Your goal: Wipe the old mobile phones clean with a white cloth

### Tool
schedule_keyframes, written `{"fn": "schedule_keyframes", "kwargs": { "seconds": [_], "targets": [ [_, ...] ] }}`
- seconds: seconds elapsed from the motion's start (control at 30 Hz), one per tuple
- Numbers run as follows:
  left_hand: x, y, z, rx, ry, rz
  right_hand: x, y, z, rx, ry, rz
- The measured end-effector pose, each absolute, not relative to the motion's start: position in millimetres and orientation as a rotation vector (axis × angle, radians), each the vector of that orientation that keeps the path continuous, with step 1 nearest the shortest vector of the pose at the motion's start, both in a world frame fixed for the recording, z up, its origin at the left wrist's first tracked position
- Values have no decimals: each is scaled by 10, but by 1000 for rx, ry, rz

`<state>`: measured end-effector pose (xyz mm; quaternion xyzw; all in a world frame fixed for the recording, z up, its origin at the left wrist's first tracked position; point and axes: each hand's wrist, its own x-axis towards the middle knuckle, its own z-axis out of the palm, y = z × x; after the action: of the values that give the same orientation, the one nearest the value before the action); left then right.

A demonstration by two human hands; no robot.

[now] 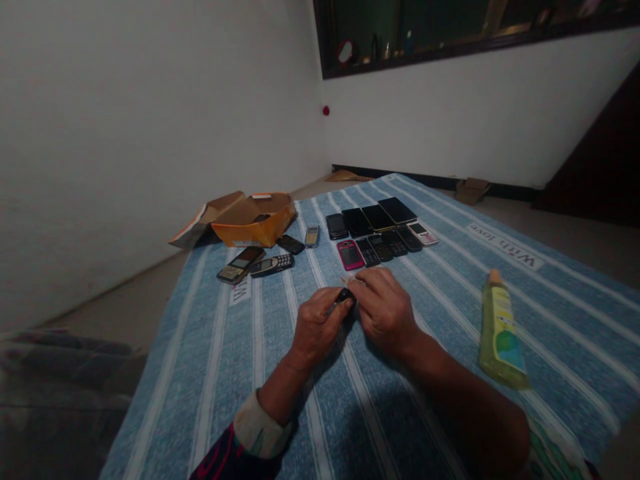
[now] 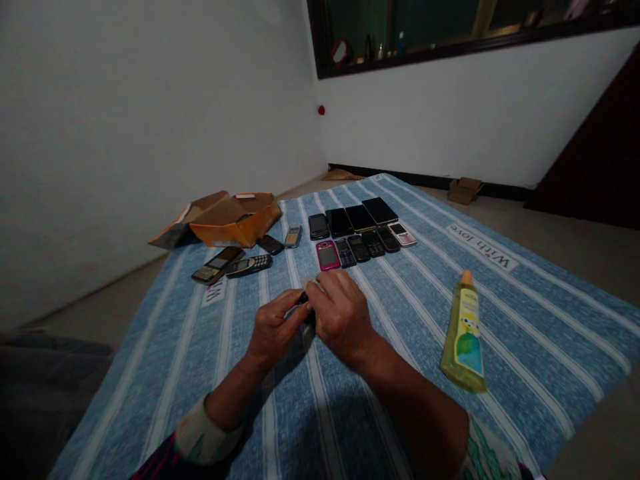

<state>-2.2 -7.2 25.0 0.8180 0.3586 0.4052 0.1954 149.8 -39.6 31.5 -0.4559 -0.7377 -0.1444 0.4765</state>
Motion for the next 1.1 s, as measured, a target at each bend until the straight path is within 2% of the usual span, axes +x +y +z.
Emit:
{"fn": "schedule_keyframes", "kwargs": {
  "seconds": [0.63,0.73,0.93,1.1],
  "targets": [
    [-22,-60,253,2324,1023,1142,1455,-381,295,-1099,-1808,-284],
    [-19,-64,278,2339,1042,1152,1530,-297,234,-1125,-1698,-121],
    [-78,-34,317,2386,1117,1120,1545,-190,113,-1158,-1365,501],
    [-96,-10,307,2342,1085,1098,1504,-212,141,-1124,-1271,596]
  ]
}}
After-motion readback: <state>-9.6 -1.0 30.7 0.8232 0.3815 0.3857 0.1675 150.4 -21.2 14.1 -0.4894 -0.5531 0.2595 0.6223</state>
